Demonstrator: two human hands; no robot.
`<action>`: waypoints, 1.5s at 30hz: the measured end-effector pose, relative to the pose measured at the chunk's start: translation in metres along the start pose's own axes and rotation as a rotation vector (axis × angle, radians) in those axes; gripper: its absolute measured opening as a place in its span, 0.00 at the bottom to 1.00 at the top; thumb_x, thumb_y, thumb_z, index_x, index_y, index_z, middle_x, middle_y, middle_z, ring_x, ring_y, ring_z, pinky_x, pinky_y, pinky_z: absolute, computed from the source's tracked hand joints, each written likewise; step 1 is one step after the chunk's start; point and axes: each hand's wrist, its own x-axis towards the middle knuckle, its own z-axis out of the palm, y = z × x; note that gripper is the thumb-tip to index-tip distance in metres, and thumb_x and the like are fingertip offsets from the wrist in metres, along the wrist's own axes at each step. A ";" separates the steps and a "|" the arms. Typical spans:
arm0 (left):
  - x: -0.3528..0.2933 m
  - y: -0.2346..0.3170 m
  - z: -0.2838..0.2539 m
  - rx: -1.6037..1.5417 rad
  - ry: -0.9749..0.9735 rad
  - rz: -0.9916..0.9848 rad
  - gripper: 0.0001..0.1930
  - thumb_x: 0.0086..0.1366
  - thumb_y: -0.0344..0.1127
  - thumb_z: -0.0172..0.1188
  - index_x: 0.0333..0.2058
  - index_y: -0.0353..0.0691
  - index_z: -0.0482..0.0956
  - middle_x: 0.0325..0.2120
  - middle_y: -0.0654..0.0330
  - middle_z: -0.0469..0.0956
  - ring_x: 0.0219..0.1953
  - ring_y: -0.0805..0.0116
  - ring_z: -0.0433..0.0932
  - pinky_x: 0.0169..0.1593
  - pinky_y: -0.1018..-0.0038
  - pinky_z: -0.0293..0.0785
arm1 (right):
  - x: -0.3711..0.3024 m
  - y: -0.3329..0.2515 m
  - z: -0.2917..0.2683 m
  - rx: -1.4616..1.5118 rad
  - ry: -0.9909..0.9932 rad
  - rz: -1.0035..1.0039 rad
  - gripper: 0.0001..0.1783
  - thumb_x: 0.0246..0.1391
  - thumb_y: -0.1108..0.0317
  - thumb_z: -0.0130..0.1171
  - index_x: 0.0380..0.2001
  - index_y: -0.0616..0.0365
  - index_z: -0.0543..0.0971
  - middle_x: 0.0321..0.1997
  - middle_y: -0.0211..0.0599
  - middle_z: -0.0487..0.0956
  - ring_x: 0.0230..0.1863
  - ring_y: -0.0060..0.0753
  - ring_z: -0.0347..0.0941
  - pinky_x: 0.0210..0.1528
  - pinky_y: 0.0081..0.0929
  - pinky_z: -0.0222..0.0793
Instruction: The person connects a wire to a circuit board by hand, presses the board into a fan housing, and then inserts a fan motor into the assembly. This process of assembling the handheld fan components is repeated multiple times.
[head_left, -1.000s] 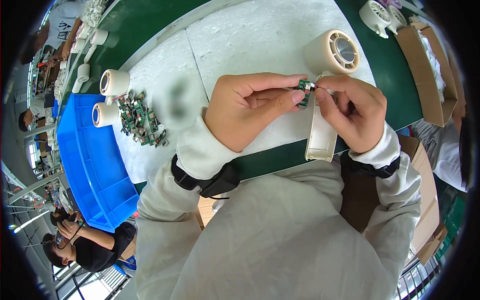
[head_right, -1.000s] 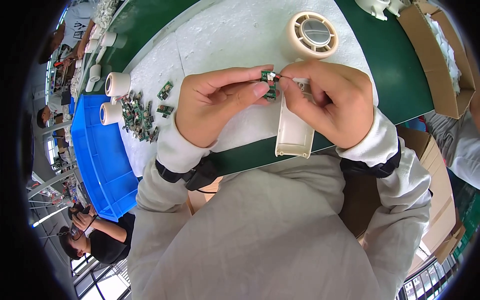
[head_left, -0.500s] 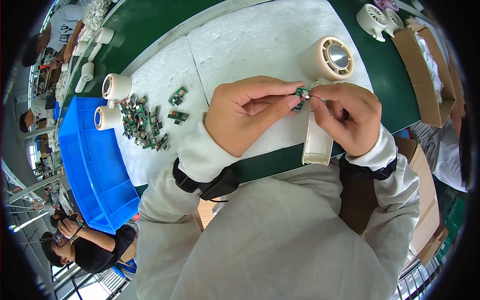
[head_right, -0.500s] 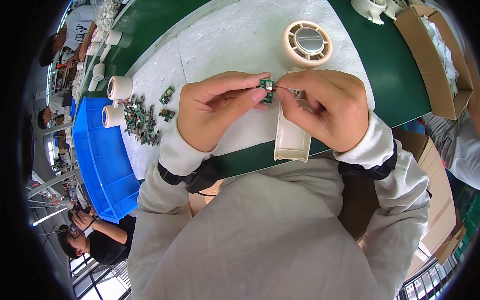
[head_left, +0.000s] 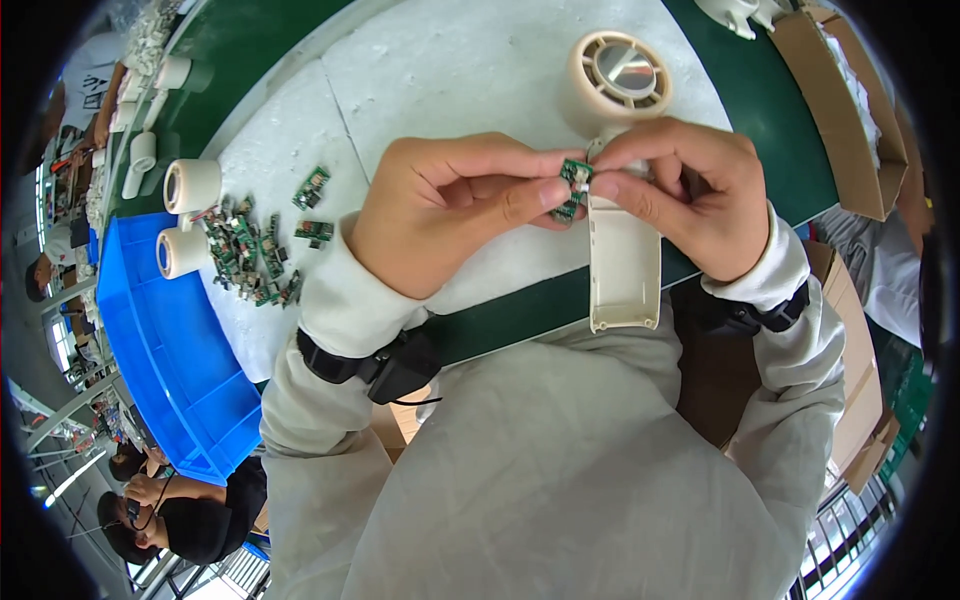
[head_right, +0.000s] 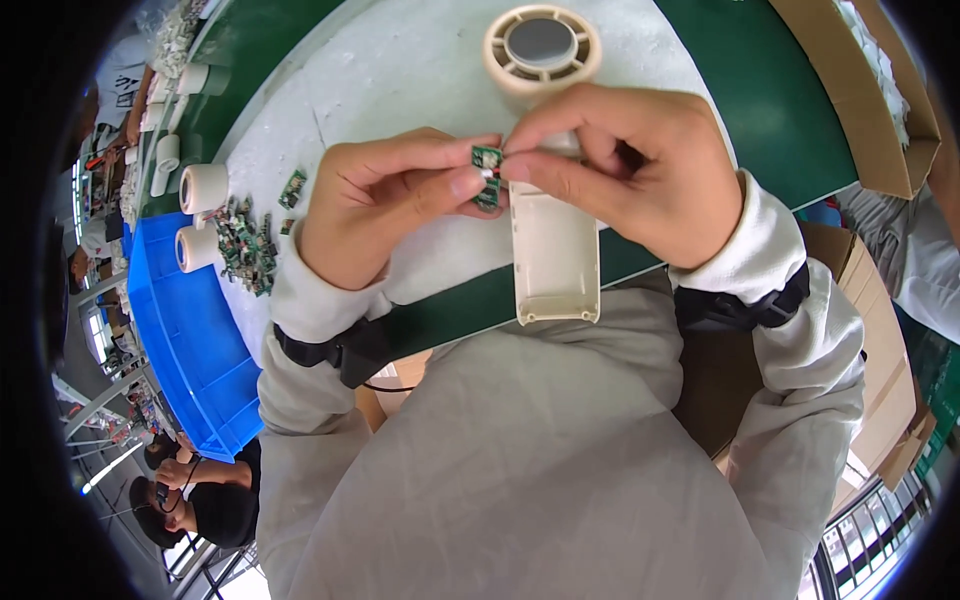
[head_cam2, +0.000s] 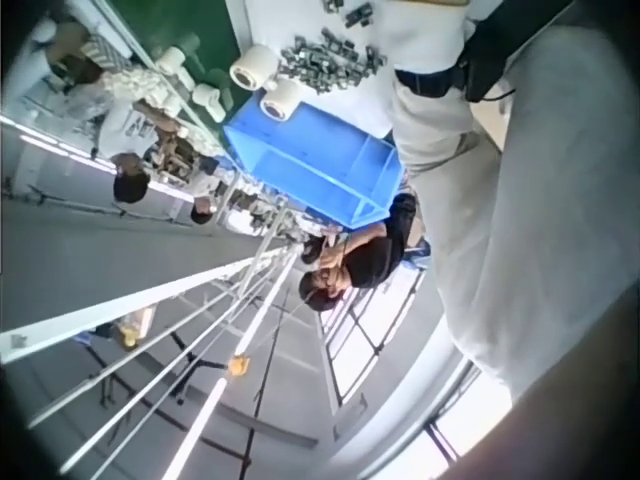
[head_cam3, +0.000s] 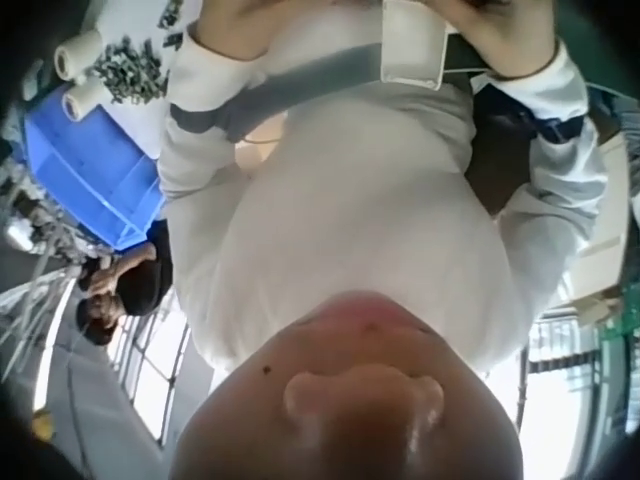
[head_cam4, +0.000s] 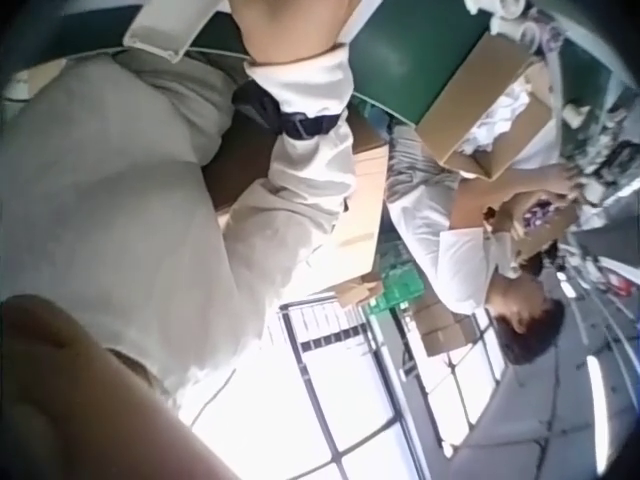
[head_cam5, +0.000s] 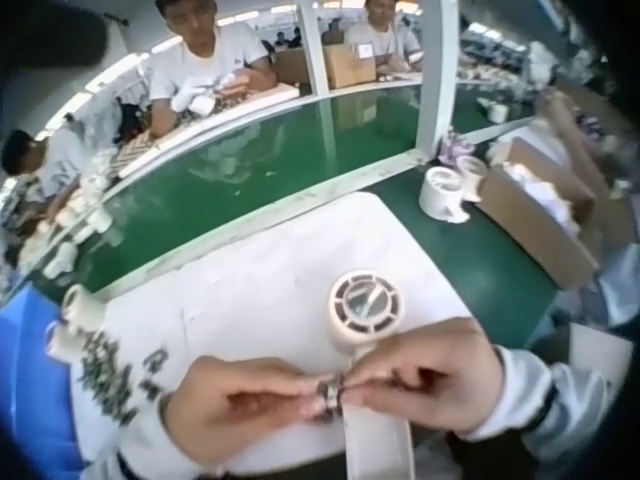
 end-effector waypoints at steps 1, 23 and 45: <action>0.001 0.000 0.001 -0.003 0.010 -0.005 0.12 0.70 0.25 0.64 0.50 0.28 0.83 0.47 0.50 0.85 0.47 0.65 0.85 0.51 0.69 0.86 | -0.001 0.001 0.000 0.023 -0.004 0.011 0.10 0.54 0.73 0.73 0.41 0.55 0.87 0.12 0.20 0.53 0.15 0.13 0.51 0.20 0.19 0.47; 0.002 -0.002 0.009 0.000 0.179 -0.074 0.12 0.68 0.24 0.62 0.49 0.29 0.82 0.45 0.51 0.84 0.44 0.62 0.84 0.47 0.68 0.83 | 0.004 -0.007 0.008 -0.243 0.005 -0.250 0.18 0.51 0.82 0.71 0.47 0.63 0.86 0.25 0.24 0.72 0.24 0.14 0.63 0.27 0.17 0.58; 0.001 -0.009 0.006 0.124 0.125 0.132 0.13 0.72 0.24 0.59 0.53 0.28 0.80 0.49 0.51 0.84 0.49 0.66 0.83 0.55 0.69 0.81 | 0.003 -0.025 -0.005 -0.172 -0.109 -0.039 0.10 0.50 0.80 0.72 0.37 0.60 0.87 0.29 0.29 0.77 0.26 0.18 0.69 0.26 0.19 0.62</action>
